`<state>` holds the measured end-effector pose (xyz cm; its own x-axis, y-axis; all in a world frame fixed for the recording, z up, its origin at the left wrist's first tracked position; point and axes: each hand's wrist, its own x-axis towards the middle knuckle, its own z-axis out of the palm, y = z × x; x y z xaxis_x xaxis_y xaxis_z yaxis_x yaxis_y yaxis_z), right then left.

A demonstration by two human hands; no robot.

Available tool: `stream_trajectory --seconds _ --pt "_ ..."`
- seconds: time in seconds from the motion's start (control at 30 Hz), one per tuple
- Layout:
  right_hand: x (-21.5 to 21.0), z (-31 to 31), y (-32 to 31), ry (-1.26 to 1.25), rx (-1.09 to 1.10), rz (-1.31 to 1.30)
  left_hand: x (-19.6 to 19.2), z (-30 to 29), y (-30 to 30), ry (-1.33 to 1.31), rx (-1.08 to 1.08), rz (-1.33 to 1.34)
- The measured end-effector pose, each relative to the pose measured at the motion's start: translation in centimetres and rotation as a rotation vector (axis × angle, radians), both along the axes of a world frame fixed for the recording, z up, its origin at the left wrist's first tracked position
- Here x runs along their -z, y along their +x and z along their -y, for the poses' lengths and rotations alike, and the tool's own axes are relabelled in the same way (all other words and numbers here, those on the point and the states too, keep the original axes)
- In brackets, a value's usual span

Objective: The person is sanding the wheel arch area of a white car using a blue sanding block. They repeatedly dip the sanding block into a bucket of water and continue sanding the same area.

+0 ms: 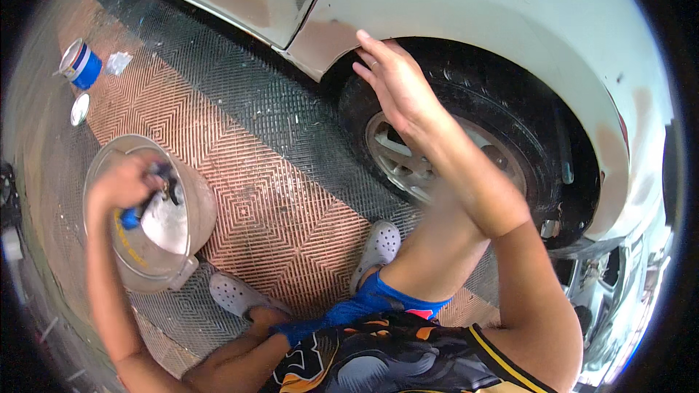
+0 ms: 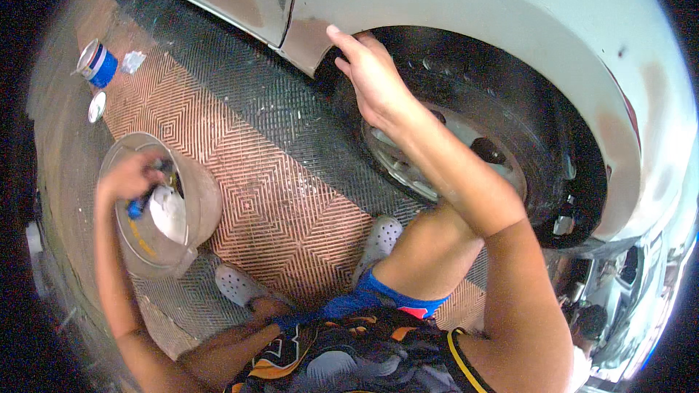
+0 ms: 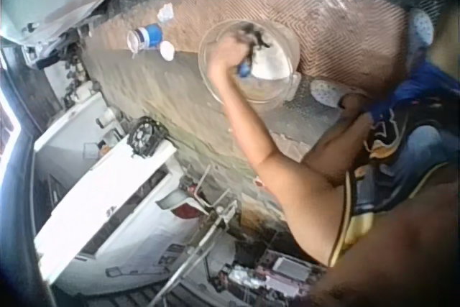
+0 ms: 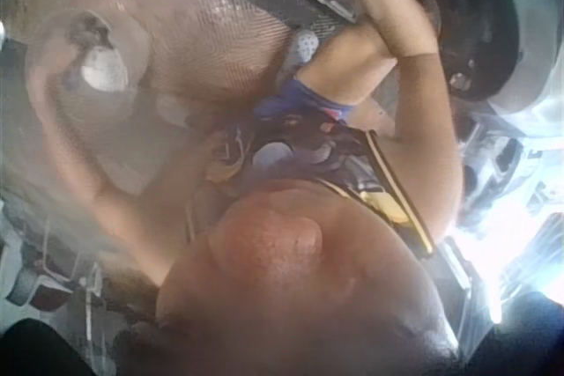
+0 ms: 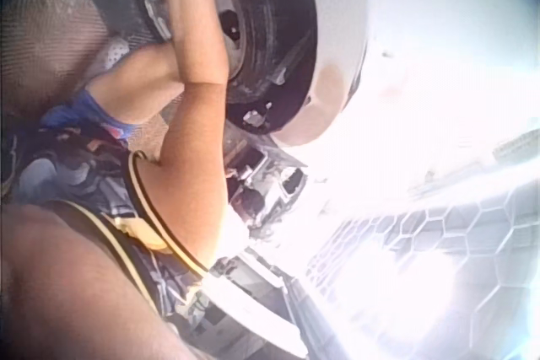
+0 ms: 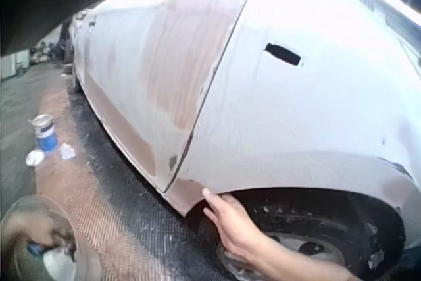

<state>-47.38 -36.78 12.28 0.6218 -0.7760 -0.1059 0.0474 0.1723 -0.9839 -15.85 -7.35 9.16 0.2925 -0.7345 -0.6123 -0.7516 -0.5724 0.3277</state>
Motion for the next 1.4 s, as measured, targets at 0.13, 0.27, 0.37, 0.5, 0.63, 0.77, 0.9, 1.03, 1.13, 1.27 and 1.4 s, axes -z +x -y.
stream_trajectory --seconds 0.13,0.27,0.37,0.5,0.63,0.77,0.9,1.03,1.13,1.27,1.4 --pt "1.5 2.4 -2.3 -0.024 -0.042 0.065 -8.4 7.2 -3.3 -0.44 -0.048 0.021" --pt "1.5 1.7 -0.6 -0.12 -0.054 0.244 -2.9 17.4 -10.7 -1.327 -0.449 -0.011" --pt "0.8 0.0 -1.9 -0.283 0.076 0.216 1.4 26.2 -20.1 -1.768 -0.83 -0.326" --pt "0.5 -0.5 -4.2 -0.322 -0.064 0.151 -0.2 26.9 -26.4 -1.776 -0.889 -0.142" --pt "0.7 0.2 -4.8 -0.316 -0.058 0.119 3.7 29.0 -23.2 -1.633 -1.164 -0.324" --pt "0.1 0.1 -6.1 -0.281 -0.123 0.147 0.7 27.3 -26.9 -1.715 -1.018 -0.211" --pt "0.2 -0.9 -5.8 -0.295 -0.111 0.145 4.3 29.8 -23.7 -1.657 -1.119 -0.317" --pt "0.5 -0.7 -5.8 -0.281 -0.088 0.139 0.5 27.6 -26.0 -1.679 -1.091 -0.254" --pt "0.4 -0.8 -5.7 -0.3 -0.152 0.15 2.5 28.3 -23.0 -1.55 -1.19 -0.386" --pt "1.1 -0.3 -6.3 -0.303 -0.083 0.1 0.6 27.4 -26.4 -1.649 -1.096 -0.173" --pt "0.6 -0.5 -6.2 -0.323 -0.135 0.126 3.1 29.4 -24.9 -1.68 -1.182 -0.203"
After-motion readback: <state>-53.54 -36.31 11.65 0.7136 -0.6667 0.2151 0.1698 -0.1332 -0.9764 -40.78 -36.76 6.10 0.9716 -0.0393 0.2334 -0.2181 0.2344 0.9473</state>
